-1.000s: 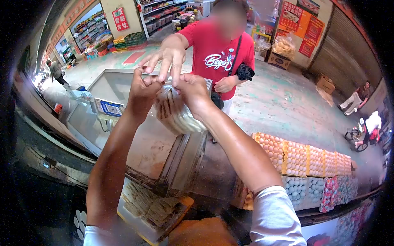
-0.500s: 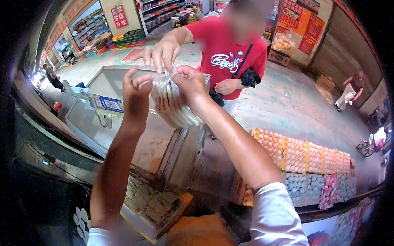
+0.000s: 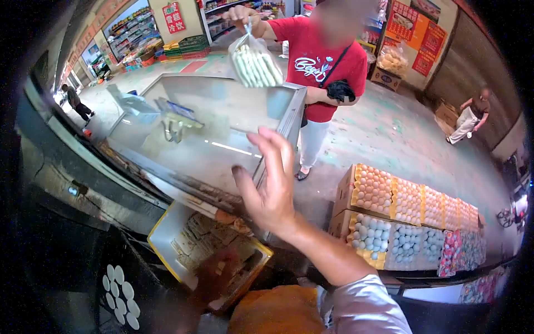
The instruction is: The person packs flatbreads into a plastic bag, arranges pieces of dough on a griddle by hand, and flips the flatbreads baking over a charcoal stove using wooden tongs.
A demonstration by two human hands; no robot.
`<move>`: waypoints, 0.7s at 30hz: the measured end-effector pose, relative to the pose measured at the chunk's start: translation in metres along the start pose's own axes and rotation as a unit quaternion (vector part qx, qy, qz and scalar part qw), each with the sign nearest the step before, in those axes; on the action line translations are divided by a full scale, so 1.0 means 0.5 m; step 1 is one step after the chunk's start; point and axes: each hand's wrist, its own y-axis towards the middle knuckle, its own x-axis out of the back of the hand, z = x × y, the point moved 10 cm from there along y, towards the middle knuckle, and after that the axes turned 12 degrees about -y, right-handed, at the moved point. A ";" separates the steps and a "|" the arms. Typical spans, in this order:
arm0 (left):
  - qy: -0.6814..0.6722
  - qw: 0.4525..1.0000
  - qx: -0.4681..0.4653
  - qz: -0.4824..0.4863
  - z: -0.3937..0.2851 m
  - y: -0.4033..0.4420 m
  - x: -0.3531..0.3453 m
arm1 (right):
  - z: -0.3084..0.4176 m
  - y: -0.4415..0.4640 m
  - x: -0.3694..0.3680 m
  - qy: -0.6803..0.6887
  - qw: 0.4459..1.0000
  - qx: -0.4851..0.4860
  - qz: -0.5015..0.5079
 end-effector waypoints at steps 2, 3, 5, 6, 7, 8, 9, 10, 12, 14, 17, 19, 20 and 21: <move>0.011 1.000 0.012 0.016 0.033 -0.081 0.030 | 0.068 -0.075 -0.003 0.011 0.999 -0.005 0.029; 0.024 0.999 0.026 0.034 0.056 -0.123 0.041 | 0.094 -0.123 -0.010 0.012 0.999 -0.016 0.050; 0.006 0.999 0.034 0.039 0.127 -0.215 0.076 | 0.142 -0.235 -0.026 0.004 0.995 -0.032 0.094; -0.012 0.997 0.057 0.050 0.171 -0.265 0.086 | 0.154 -0.305 -0.033 -0.005 0.991 -0.052 0.122; -0.033 0.994 0.081 0.062 0.199 -0.313 0.099 | 0.159 -0.382 -0.038 -0.015 0.986 -0.072 0.152; -0.042 0.995 0.071 0.060 0.196 -0.358 0.124 | 0.158 -0.473 -0.045 -0.034 0.976 -0.095 0.195; -0.086 0.993 0.066 0.043 0.264 -0.422 0.143 | 0.152 -0.572 -0.048 -0.053 0.962 -0.118 0.239; -0.102 0.989 0.106 0.026 0.330 -0.488 0.160 | 0.141 -0.670 -0.035 -0.072 0.947 -0.144 0.277; -0.070 0.989 0.128 0.005 0.409 -0.611 0.204 | 0.110 -0.899 0.003 -0.110 0.860 -0.255 0.429; -0.120 0.976 0.183 -0.021 0.535 -0.750 0.237 | 0.076 -1.155 0.091 -0.137 0.734 -0.339 0.572; -0.152 0.941 0.303 -0.016 0.732 -0.917 0.257 | 0.080 -1.395 0.259 -0.205 0.593 -0.338 0.702; -0.115 0.915 0.386 -0.003 0.793 -0.961 0.257 | 0.085 -1.463 0.339 -0.194 0.558 -0.337 0.734; -0.102 0.908 0.406 -0.001 0.811 -0.970 0.262 | 0.095 -1.495 0.356 -0.174 0.518 -0.313 0.777; -0.092 0.901 0.424 -0.001 0.825 -0.979 0.267 | 0.091 -1.501 0.366 -0.177 0.516 -0.315 0.776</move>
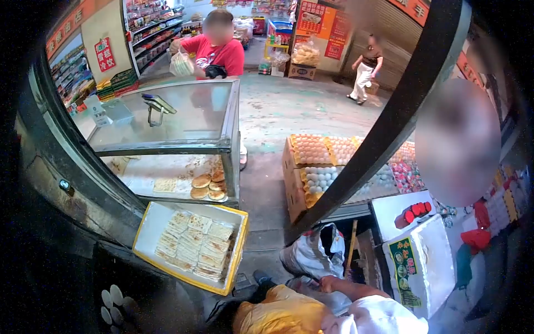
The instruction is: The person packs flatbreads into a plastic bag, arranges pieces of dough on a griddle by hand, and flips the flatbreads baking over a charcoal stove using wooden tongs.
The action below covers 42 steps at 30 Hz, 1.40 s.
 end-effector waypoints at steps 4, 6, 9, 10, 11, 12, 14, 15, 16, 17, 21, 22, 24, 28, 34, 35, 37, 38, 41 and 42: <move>0.003 1.000 0.017 -0.019 0.020 0.013 0.009 | -0.053 0.012 0.043 0.042 0.994 -0.076 -0.066; -0.005 1.000 0.010 -0.029 0.017 0.009 0.005 | -0.017 -0.007 0.143 0.120 0.981 -0.067 -0.135; -0.027 0.998 -0.002 -0.055 0.020 -0.023 0.002 | 0.013 0.043 0.203 0.149 0.972 -0.091 -0.160; -0.040 0.997 -0.008 -0.065 0.026 -0.039 0.001 | 0.030 0.077 0.201 0.125 0.980 -0.063 -0.141; -0.056 0.995 -0.012 -0.078 0.033 -0.057 0.001 | 0.032 0.121 0.195 0.142 0.979 -0.047 -0.141; -0.078 0.993 -0.026 -0.088 0.033 -0.071 -0.004 | 0.032 0.162 0.198 0.158 0.976 -0.034 -0.144; -0.158 0.978 -0.074 -0.115 0.010 -0.098 -0.019 | 0.044 0.232 0.193 0.156 0.980 0.010 -0.123; -0.209 0.964 -0.107 -0.126 -0.034 -0.109 -0.025 | 0.064 0.230 0.215 0.140 0.982 0.017 -0.128; -0.258 0.946 -0.141 -0.134 -0.078 -0.121 -0.031 | 0.083 0.232 0.233 0.125 0.983 0.023 -0.132; -0.245 0.947 -0.156 -0.138 -0.115 -0.135 -0.031 | 0.089 0.253 0.238 0.104 0.984 0.049 -0.134; -0.184 0.950 -0.158 -0.198 -0.147 -0.193 0.018 | 0.096 0.320 0.233 0.245 0.954 0.124 -0.122; -0.138 0.943 -0.186 -0.240 -0.198 -0.245 0.041 | 0.089 0.317 0.211 0.383 0.917 0.093 -0.067; -0.138 0.917 -0.193 -0.319 -0.184 -0.286 0.101 | 0.101 0.314 0.194 0.407 0.909 0.080 -0.042; -0.146 0.884 -0.184 -0.405 -0.181 -0.369 0.250 | 0.097 0.293 0.153 0.354 0.933 0.052 -0.037; 0.094 0.821 -0.267 -0.496 -0.130 -0.428 0.539 | 0.156 0.231 0.080 0.344 0.938 0.002 -0.032; 0.095 0.823 -0.269 -0.491 -0.123 -0.418 0.585 | 0.167 0.236 0.050 0.378 0.925 0.018 -0.024; 0.175 0.792 -0.324 -0.486 -0.150 -0.412 0.678 | 0.214 0.217 0.002 0.377 0.925 -0.031 -0.042; 0.177 0.797 -0.328 -0.476 -0.170 -0.399 0.732 | 0.253 0.175 -0.008 0.375 0.919 -0.097 -0.071; 0.191 0.816 -0.353 -0.415 -0.251 -0.342 0.826 | 0.325 0.148 -0.130 0.395 0.916 -0.038 -0.058; 0.202 0.821 -0.347 -0.405 -0.266 -0.314 0.859 | 0.309 0.170 -0.184 0.409 0.911 0.000 -0.051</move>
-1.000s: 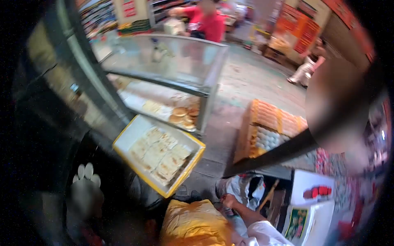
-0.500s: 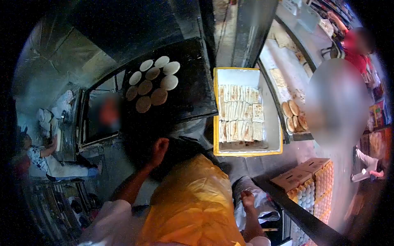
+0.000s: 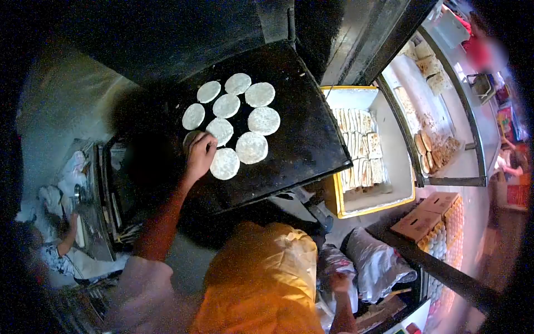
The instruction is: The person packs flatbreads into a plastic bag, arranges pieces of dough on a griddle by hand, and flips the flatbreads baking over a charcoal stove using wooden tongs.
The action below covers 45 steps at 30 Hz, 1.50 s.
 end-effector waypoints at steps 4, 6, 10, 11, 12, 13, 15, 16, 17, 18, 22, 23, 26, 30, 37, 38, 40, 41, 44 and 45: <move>-0.032 0.998 0.050 0.018 0.103 0.117 -0.028 | -0.006 -0.095 -0.137 0.006 0.995 0.102 0.008; 0.103 0.994 -0.015 0.042 0.097 0.157 -0.038 | 0.149 -0.220 -0.200 -0.135 0.982 0.129 -0.037; 0.179 0.972 0.149 0.030 0.222 0.213 -0.015 | 0.123 -0.248 -0.218 -0.139 0.979 0.142 -0.041; 0.178 0.974 0.137 0.032 0.250 0.223 -0.011 | 0.072 -0.241 -0.216 -0.123 0.988 0.087 -0.045; 0.195 0.970 0.140 0.047 0.260 0.225 -0.001 | 0.059 -0.236 -0.226 -0.104 0.993 0.032 -0.050; 0.225 0.951 0.182 0.104 0.290 0.228 -0.004 | 0.091 -0.242 -0.236 -0.165 0.979 0.100 -0.059; 0.248 0.930 0.223 0.153 0.333 0.221 0.005 | 0.093 -0.243 -0.234 -0.044 0.997 0.041 -0.057; 0.260 0.930 0.216 0.146 0.351 0.226 0.011 | 0.080 -0.248 -0.242 0.073 0.996 -0.016 -0.052; 0.270 0.926 0.218 0.149 0.341 0.237 0.016 | 0.074 -0.231 -0.240 -0.031 0.996 0.045 -0.072; 0.279 0.923 0.218 0.150 0.328 0.251 0.021 | 0.047 -0.214 -0.236 -0.135 0.980 0.101 -0.105; 0.204 0.973 -0.067 0.080 0.197 0.319 -0.059 | -0.137 -0.175 -0.238 0.060 0.991 0.033 -0.116; 0.211 0.966 -0.110 0.102 0.168 0.328 -0.090 | -0.084 -0.203 -0.252 0.071 0.993 -0.013 -0.097; 0.255 0.949 -0.067 0.175 0.177 0.360 -0.132 | 0.043 -0.257 -0.278 0.123 0.982 -0.087 -0.116; 0.275 0.948 0.048 0.151 0.230 0.382 -0.109 | -0.053 -0.252 -0.330 0.139 0.975 -0.157 -0.072; 0.174 0.945 -0.190 0.202 0.018 0.292 -0.251 | 0.042 -0.276 -0.381 -0.450 0.876 0.169 -0.042; 0.185 0.950 -0.147 0.202 0.038 0.305 -0.269 | 0.106 -0.300 -0.358 -0.184 0.980 0.068 -0.033; 0.191 0.962 -0.090 0.174 0.055 0.350 -0.270 | 0.222 -0.339 -0.326 -0.042 0.994 0.013 -0.098; 0.192 0.965 -0.072 0.166 0.058 0.362 -0.263 | 0.253 -0.342 -0.315 -0.113 0.985 0.041 -0.125; 0.197 0.971 -0.067 0.118 0.034 0.332 -0.222 | 0.274 -0.347 -0.308 -0.188 0.968 0.069 -0.149; 0.164 0.967 -0.099 0.170 0.006 0.290 -0.231 | 0.264 -0.348 -0.308 -0.232 0.954 0.092 -0.167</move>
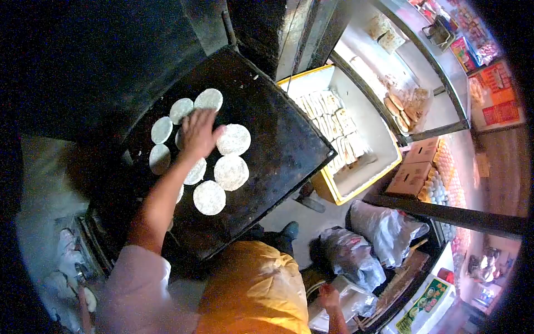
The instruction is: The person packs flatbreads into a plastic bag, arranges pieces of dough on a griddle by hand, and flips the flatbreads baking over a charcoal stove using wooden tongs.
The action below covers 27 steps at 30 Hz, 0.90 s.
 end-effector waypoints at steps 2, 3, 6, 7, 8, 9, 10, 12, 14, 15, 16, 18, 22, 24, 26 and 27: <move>-0.016 0.993 -0.092 0.071 -0.077 -0.087 -0.034 | -0.033 0.000 -0.030 -0.039 0.999 0.032 -0.019; -0.002 0.986 -0.137 0.099 -0.112 -0.130 -0.062 | -0.105 0.002 -0.080 0.095 0.994 -0.038 0.027; 0.012 0.992 -0.038 0.123 -0.109 -0.104 -0.083 | -0.178 0.023 -0.117 0.227 0.967 -0.076 0.092; 0.010 0.994 -0.023 0.103 -0.106 -0.073 -0.080 | -0.180 0.019 -0.114 0.233 0.966 -0.049 0.105; 0.009 0.997 -0.020 0.079 -0.090 -0.047 -0.090 | -0.173 0.025 -0.091 0.216 0.969 -0.052 0.106; -0.030 0.996 -0.006 0.078 -0.087 -0.027 -0.072 | -0.153 0.032 -0.060 0.199 0.973 -0.053 0.109; -0.052 0.998 0.022 0.032 -0.075 -0.021 -0.045 | -0.203 0.045 -0.085 0.296 0.948 -0.093 0.071; -0.078 0.995 0.038 -0.044 -0.062 -0.043 0.022 | -0.156 0.058 -0.032 0.242 0.963 -0.079 0.086; -0.069 0.996 0.002 -0.060 -0.057 -0.125 0.055 | -0.155 0.055 -0.044 0.264 0.950 -0.110 0.123; -0.058 0.998 0.023 -0.001 -0.061 -0.171 0.034 | -0.174 0.051 -0.069 0.332 0.919 -0.158 0.140; -0.030 0.999 -0.002 0.027 -0.081 -0.222 0.001 | -0.154 0.056 -0.063 0.286 0.945 -0.104 0.124; -0.019 0.996 -0.037 0.085 -0.142 -0.290 -0.049 | -0.213 0.066 -0.115 0.295 0.946 -0.055 0.124; -0.069 0.994 -0.054 0.062 -0.214 -0.238 -0.072 | -0.270 0.064 -0.132 0.349 0.904 -0.194 0.152; -0.099 0.993 -0.062 0.027 -0.222 -0.185 -0.065 | -0.189 0.073 -0.057 0.262 0.948 -0.094 0.151; -0.129 0.990 -0.059 -0.006 -0.232 -0.180 -0.024 | -0.106 0.082 0.001 0.174 0.975 0.012 0.141; -0.111 0.993 -0.042 -0.015 -0.238 -0.203 0.012 | -0.096 0.093 0.006 0.175 0.975 0.010 0.136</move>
